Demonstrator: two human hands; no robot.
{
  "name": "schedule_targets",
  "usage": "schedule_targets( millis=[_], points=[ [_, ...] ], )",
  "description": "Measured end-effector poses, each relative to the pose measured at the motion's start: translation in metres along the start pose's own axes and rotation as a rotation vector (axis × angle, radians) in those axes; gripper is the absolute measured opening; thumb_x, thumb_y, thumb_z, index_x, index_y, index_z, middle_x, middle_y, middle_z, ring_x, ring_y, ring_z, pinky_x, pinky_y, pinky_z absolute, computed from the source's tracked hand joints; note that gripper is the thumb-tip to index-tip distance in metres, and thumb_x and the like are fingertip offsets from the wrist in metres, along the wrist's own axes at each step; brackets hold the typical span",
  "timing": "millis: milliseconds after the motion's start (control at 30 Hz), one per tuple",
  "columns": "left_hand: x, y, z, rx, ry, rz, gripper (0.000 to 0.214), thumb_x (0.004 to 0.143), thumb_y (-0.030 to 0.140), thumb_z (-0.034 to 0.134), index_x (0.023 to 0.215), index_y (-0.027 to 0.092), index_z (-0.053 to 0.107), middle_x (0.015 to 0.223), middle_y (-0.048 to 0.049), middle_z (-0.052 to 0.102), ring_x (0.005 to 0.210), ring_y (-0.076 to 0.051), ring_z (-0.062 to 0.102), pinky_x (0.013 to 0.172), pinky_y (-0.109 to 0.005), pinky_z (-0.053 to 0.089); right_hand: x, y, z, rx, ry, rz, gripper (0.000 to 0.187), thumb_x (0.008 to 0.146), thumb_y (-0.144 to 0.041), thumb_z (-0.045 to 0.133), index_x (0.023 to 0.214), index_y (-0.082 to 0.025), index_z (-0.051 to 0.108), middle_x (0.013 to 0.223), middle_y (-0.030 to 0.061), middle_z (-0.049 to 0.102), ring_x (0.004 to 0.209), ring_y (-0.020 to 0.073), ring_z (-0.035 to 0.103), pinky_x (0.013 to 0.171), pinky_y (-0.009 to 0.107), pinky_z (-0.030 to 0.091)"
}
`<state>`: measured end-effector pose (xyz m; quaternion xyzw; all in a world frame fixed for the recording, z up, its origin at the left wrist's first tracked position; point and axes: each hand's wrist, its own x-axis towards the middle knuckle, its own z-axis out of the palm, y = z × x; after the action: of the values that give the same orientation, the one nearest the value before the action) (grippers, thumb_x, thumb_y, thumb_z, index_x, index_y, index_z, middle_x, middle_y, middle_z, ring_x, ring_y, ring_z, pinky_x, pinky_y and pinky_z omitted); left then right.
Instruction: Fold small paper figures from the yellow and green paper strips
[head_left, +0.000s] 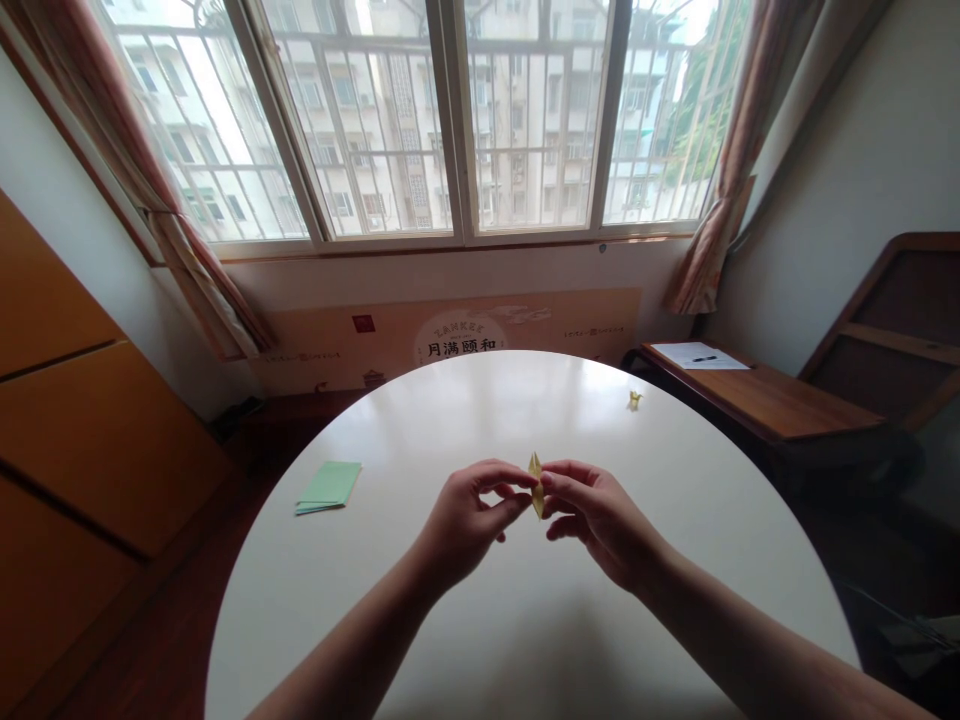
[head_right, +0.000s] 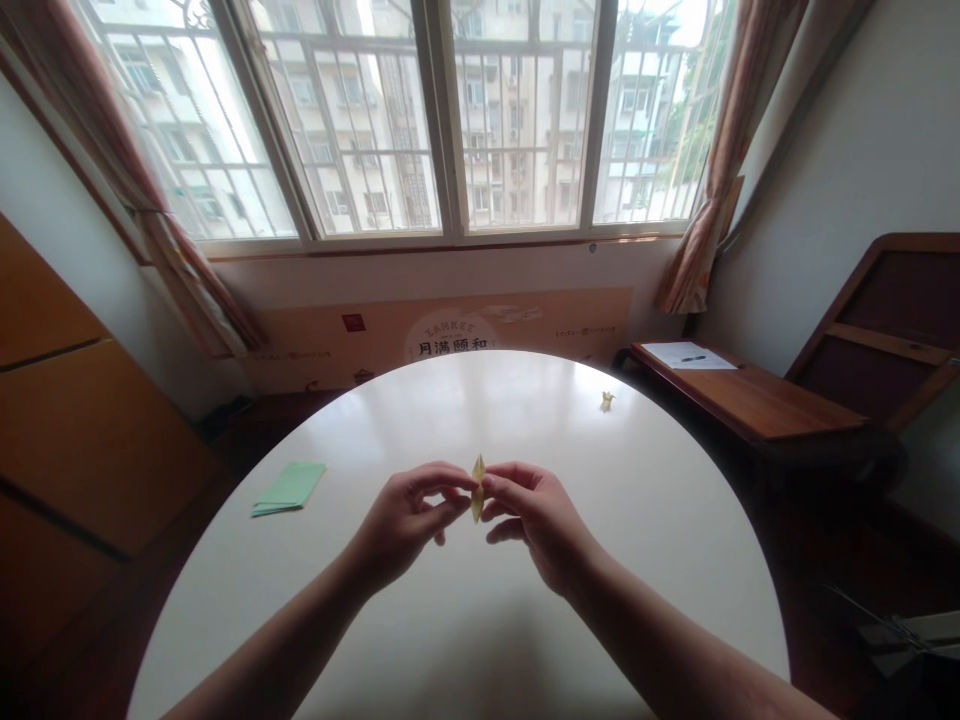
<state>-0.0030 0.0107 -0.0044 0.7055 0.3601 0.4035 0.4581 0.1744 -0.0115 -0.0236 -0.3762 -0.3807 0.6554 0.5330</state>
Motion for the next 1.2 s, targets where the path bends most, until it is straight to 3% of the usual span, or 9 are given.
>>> schedule_targets(
  millis=[233,433,733,967,1200],
  points=[
    [0.0007,-0.0016,-0.0005,-0.083,0.016,-0.009,0.016,0.079,0.022,0.068,0.091,0.013,0.073,0.088,-0.0093,0.069,0.073,-0.018,0.063,0.041,-0.018,0.051,0.0001,0.0022,-0.0010,-0.016,0.012,-0.032,0.028,0.073,-0.035,0.083,0.091,-0.015,0.077,0.077,0.0055,0.069,0.070,0.0153,0.061,0.054,0.022,0.050],
    [0.0004,-0.0039,-0.0003,-0.134,0.029,-0.063,0.024,0.080,0.034,0.073,0.090,0.012,0.066,0.082,-0.0081,0.068,0.069,-0.017,0.062,0.038,-0.018,0.047,0.0004,0.0031,0.0006,-0.062,0.024,-0.101,0.026,0.073,-0.037,0.083,0.088,-0.016,0.077,0.076,0.0055,0.070,0.070,0.0157,0.060,0.054,0.023,0.050],
    [-0.0013,-0.0006,0.0039,-0.110,0.060,-0.026,0.015,0.075,0.024,0.074,0.077,0.014,0.063,0.073,-0.0046,0.066,0.066,-0.015,0.060,0.039,-0.017,0.047,0.0002,0.0036,0.0031,-0.102,0.018,-0.123,0.027,0.073,-0.037,0.083,0.088,-0.016,0.075,0.074,0.0051,0.070,0.067,0.0158,0.061,0.053,0.024,0.049],
    [-0.0006,-0.0015,0.0025,-0.087,0.038,-0.029,0.015,0.079,0.027,0.071,0.082,0.012,0.074,0.073,-0.0065,0.068,0.064,-0.015,0.060,0.042,-0.019,0.048,0.0001,0.0052,0.0035,-0.037,0.026,-0.166,0.026,0.072,-0.035,0.084,0.083,-0.022,0.064,0.068,-0.0004,0.069,0.062,0.0157,0.062,0.050,0.024,0.049],
    [0.0011,-0.0018,0.0003,-0.091,0.044,-0.020,0.018,0.079,0.027,0.070,0.086,0.012,0.076,0.073,-0.0069,0.069,0.062,-0.015,0.059,0.043,-0.021,0.050,0.0014,0.0067,0.0023,-0.104,0.027,-0.240,0.019,0.073,-0.032,0.080,0.086,-0.020,0.073,0.073,0.0028,0.071,0.064,0.0173,0.063,0.050,0.026,0.052]
  ],
)
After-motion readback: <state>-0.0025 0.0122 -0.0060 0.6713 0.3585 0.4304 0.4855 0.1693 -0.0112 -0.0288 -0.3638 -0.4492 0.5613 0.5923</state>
